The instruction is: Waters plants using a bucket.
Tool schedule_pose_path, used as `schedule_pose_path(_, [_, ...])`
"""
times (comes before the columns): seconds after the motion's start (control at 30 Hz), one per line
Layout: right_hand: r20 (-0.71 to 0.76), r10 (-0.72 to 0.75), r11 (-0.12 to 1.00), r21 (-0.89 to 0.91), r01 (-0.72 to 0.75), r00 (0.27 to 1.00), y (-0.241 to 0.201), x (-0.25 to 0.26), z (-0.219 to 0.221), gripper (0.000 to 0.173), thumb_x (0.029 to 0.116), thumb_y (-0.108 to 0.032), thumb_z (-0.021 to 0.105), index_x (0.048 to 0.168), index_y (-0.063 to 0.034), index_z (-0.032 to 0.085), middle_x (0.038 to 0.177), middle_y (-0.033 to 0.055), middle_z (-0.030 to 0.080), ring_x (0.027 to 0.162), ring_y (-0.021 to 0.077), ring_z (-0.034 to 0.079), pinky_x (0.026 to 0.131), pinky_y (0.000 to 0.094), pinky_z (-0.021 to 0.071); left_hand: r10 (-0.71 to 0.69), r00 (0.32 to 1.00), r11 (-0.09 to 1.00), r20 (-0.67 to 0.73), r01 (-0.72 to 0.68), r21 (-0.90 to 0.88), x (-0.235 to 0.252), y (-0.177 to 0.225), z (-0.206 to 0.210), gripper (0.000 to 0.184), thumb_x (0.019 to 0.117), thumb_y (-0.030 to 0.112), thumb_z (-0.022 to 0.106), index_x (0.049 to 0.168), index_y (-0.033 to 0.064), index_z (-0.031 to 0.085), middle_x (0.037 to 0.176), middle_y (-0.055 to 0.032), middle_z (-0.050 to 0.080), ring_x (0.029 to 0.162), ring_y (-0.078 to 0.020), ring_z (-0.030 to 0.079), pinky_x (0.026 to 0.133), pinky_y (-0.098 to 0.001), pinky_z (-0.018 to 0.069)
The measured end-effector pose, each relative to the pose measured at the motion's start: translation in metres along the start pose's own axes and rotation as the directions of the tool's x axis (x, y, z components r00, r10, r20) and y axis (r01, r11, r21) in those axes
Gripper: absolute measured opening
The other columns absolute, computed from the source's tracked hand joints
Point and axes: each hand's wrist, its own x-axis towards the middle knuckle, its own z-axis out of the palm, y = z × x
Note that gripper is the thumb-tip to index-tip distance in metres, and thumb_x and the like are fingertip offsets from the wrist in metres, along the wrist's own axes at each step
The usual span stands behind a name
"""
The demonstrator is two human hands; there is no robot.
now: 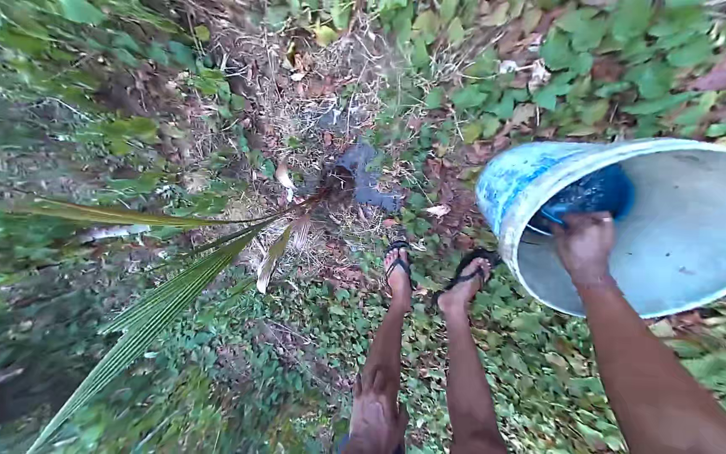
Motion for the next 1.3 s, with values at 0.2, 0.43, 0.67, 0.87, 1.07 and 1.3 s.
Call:
schedule_pose_path(0.2, [-0.248,-0.237,0.971,-0.098,0.219,0.939,-0.016,-0.091,-0.096,0.025,0.0999,-0.02,0.062,0.094,0.0014,0.074,0.095,0.0208,0.073,0.108,0.045,0.064,0.106,0.0568,0.0451,0.014,0.997,0.998,0.072,-0.01,-0.06,-0.008,0.006,-0.033,0.049,0.0942,0.044,0.058,0.134,0.0166,0.067,0.153,-0.0055,0.053,0.15,-0.0305,0.037,0.12,-0.065,0.0259])
schedule_pose_path(0.43, [-0.1,-0.383,0.91,-0.213,0.356,0.918,-0.117,-0.141,-0.234,0.014,0.0921,-0.009,0.064,0.09,-0.0019,0.076,0.091,0.0138,0.074,0.1,0.0346,0.069,0.105,0.0506,0.0468,0.048,0.999,0.994,0.002,-0.047,-0.102,0.0,-0.011,0.001,0.052,0.0915,0.053,0.059,0.13,0.019,0.069,0.148,-0.0045,0.057,0.141,-0.0301,0.047,0.116,-0.0642,0.0326])
schedule_pose_path(0.67, [-0.002,-0.587,0.805,-0.111,0.583,0.81,-0.196,-0.105,-0.225,0.016,0.0892,-0.013,0.063,0.087,-0.0044,0.076,0.087,0.0113,0.074,0.099,0.0345,0.068,0.103,0.0506,0.0457,0.048,0.999,0.977,-0.023,-0.051,-0.205,-0.002,-0.023,0.008,0.052,0.0908,0.056,0.06,0.13,0.0224,0.068,0.151,-0.0031,0.054,0.143,-0.0312,0.045,0.116,-0.0669,0.0296])
schedule_pose_path(0.87, [0.087,-0.757,0.649,-0.011,0.761,0.647,-0.271,0.015,-0.136,0.032,0.0991,-0.032,0.057,0.086,-0.006,0.073,0.085,0.0126,0.071,0.105,0.0414,0.065,0.096,0.0572,0.0497,0.05,0.998,0.962,-0.04,-0.058,-0.266,-0.005,-0.027,0.014,0.054,0.0915,0.056,0.058,0.132,0.0221,0.068,0.152,-0.0035,0.053,0.143,-0.0296,0.045,0.117,-0.0643,0.031])
schedule_pose_path(1.07, [0.504,-0.719,0.521,-0.065,0.851,0.479,-0.383,0.11,-0.044,0.012,0.0919,-0.018,0.078,0.089,-0.0062,0.076,0.092,0.0141,0.073,0.11,0.0455,0.063,0.086,0.0673,0.0505,0.029,0.999,0.951,-0.039,-0.04,-0.305,-0.011,-0.027,0.023,0.055,0.092,0.055,0.059,0.138,0.0264,0.064,0.153,-0.0027,0.053,0.145,-0.0277,0.043,0.118,-0.0618,0.0302])
schedule_pose_path(1.3, [0.69,-0.645,0.382,-0.082,0.92,0.33,-0.464,0.126,0.021,0.016,0.0941,-0.024,0.074,0.1,-0.0107,0.078,0.103,0.0113,0.073,0.118,0.0421,0.06,0.097,0.0669,0.0452,0.032,0.998,0.932,-0.063,-0.052,-0.359,-0.012,-0.026,0.023,0.048,0.0917,0.054,0.059,0.128,0.024,0.07,0.151,0.0021,0.054,0.142,-0.0246,0.047,0.117,-0.0577,0.0326])
